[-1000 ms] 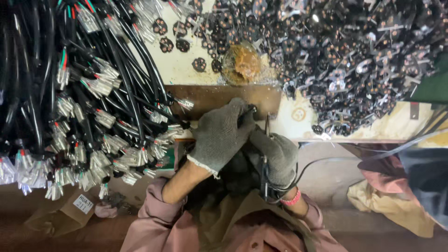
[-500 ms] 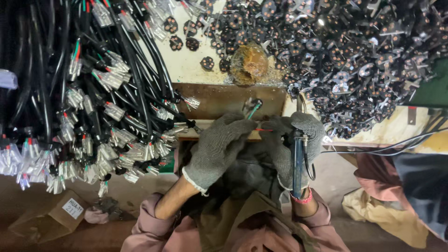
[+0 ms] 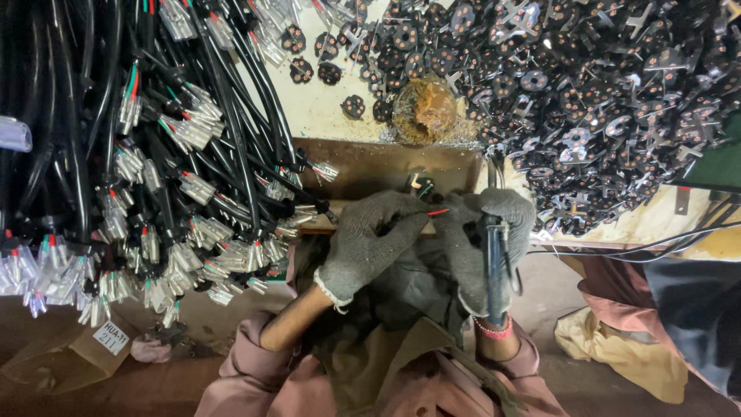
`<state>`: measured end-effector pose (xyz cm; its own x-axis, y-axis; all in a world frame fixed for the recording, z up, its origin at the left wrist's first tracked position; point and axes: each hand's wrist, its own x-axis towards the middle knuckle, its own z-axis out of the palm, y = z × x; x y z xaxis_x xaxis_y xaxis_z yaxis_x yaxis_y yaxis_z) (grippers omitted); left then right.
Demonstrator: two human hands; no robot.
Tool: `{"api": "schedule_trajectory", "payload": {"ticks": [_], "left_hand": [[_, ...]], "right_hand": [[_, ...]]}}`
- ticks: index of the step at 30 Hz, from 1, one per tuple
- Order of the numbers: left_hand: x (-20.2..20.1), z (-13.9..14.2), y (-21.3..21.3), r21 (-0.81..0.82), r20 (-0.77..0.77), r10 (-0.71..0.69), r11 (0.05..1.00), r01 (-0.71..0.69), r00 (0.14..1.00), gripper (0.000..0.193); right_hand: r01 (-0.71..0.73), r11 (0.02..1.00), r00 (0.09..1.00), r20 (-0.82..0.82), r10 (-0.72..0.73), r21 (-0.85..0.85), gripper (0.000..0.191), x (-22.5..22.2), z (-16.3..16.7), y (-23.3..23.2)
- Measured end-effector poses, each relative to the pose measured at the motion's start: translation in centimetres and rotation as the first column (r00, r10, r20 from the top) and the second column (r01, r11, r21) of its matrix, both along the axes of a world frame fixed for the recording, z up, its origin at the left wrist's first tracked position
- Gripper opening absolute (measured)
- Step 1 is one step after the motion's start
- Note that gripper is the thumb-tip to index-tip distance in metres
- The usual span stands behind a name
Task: The person solders electrical connectors onto the ends of wire harnesses at a workbench. They hold a wire with connector in one hand and a soldering iron in the other, apply solder to the joint, then place the finished harness aside and pick up the next one, repeating the cycle.
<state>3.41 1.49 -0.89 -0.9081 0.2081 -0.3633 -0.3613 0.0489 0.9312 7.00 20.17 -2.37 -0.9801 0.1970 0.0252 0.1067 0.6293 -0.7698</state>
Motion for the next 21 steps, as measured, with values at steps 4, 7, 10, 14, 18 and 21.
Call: {"api": "schedule_trajectory", "payload": {"ticks": [4, 7, 10, 14, 18, 21], "left_hand": [[0.2, -0.4, 0.3, 0.059, -0.022, 0.032, 0.998, -0.031, 0.999, 0.014], [0.4, -0.6, 0.7, 0.123, 0.066, -0.005, 0.992, -0.003, 0.998, 0.012], [0.3, -0.4, 1.4, 0.182, 0.088, 0.037, 0.982, -0.053, 0.995, 0.013], [-0.8, 1.5, 1.3, 0.064, -0.007, 0.153, 0.986, -0.152, 0.988, 0.010], [-3.3, 4.0, -1.0, -0.318, -0.549, 0.099, 0.894, -0.317, 0.830, 0.010], [-6.4, 4.7, -1.8, -0.530, -0.459, 0.021, 0.795, -0.293, 0.888, 0.012]], "right_hand": [[0.185, 0.895, 0.968, 0.231, -0.096, -0.405, 0.033, 0.3, -0.2, 0.3], [0.238, 0.863, 0.962, 0.233, -0.145, -0.446, 0.031, 1.6, -1.4, 0.3], [0.261, 0.841, 0.953, 0.264, -0.148, -0.473, 0.026, 3.2, -2.6, 0.6], [0.278, 0.814, 0.942, 0.309, -0.128, -0.510, 0.030, 4.8, -3.1, 2.0], [0.344, 0.638, 0.933, 0.331, -0.145, -0.689, 0.035, 3.9, -3.8, 3.7], [0.312, 0.587, 0.950, 0.238, -0.202, -0.747, 0.031, 2.5, -3.9, 3.8]]}}
